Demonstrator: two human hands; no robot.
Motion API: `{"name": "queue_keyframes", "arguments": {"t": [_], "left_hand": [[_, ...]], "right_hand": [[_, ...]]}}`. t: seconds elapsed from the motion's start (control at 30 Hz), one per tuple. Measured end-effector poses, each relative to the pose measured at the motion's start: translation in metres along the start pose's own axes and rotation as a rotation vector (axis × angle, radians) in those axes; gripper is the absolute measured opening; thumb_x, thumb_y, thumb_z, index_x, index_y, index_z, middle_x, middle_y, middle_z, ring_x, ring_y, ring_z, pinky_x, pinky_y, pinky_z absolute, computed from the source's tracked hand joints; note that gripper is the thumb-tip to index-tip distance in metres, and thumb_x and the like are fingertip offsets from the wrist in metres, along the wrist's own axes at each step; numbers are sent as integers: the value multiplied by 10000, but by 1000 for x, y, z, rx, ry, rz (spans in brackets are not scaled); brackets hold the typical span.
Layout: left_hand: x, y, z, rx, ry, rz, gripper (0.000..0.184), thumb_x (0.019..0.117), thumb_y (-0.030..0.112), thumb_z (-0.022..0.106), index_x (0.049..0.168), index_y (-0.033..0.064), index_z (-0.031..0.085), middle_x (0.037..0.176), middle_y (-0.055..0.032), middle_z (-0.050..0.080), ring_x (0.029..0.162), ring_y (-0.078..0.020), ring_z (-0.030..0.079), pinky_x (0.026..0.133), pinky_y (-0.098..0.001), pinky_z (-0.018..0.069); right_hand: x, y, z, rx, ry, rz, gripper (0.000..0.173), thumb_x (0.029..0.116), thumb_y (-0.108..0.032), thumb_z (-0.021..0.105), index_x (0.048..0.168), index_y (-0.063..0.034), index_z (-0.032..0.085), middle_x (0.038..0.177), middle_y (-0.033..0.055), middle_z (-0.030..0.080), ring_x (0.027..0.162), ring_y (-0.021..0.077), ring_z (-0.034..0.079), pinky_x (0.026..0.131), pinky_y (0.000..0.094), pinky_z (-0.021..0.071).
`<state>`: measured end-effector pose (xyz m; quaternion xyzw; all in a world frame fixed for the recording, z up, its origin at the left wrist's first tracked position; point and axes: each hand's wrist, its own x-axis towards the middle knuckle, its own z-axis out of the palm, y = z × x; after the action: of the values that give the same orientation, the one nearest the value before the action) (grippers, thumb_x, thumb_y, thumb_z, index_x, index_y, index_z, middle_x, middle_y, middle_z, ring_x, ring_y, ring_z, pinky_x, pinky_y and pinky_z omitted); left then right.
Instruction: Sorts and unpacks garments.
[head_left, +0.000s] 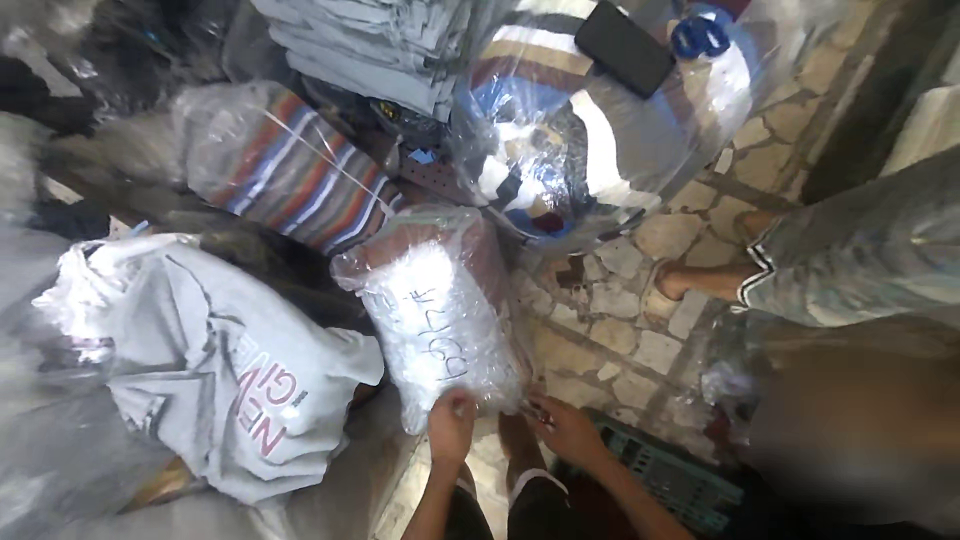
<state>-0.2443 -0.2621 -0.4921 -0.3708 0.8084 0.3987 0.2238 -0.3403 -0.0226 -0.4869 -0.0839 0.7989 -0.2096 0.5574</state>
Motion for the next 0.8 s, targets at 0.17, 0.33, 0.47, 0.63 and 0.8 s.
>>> {"name": "queue_keyframes", "arguments": {"t": [0.17,0.33,0.47,0.63,0.8], "left_hand": [[10,-11,-24,-124,286,-43,421,928,301,737,1227,12,674,1225,-176,675,1128,-281,669,969,-472,567],[48,-4,-61,-147,373,18,488,945,304,709,1321,6,619,1363,-203,601,1245,-300,603,1040,-456,521],[89,21,-96,-303,376,50,531,979,269,673,1419,3,541,1425,-194,570,1272,-278,595,1029,-438,533],[141,50,-123,-477,388,-105,628,923,282,763,1411,-30,519,1266,-212,643,1152,-285,639,1011,-433,523],[154,65,-140,-346,230,-250,576,909,422,764,1241,-17,596,1042,-205,676,987,-335,666,909,-528,536]], "right_hand": [[2,-18,11,107,79,-29,614,929,-574,671,1386,-166,640,1197,118,723,1056,288,704,950,550,560],[29,-51,21,-12,-18,-28,477,985,-449,628,1351,-143,635,1130,136,731,1052,309,705,949,557,549],[33,-53,22,-136,-70,-12,385,1032,-355,557,1343,-139,630,1125,149,727,1056,327,703,932,560,552],[31,-55,8,-149,-89,-33,399,1022,-407,583,1323,-159,666,1091,138,736,1018,314,709,928,565,553],[17,-54,-9,-123,-16,-88,469,1028,-440,578,1366,-124,654,1145,146,730,1026,307,710,944,551,554]]}}
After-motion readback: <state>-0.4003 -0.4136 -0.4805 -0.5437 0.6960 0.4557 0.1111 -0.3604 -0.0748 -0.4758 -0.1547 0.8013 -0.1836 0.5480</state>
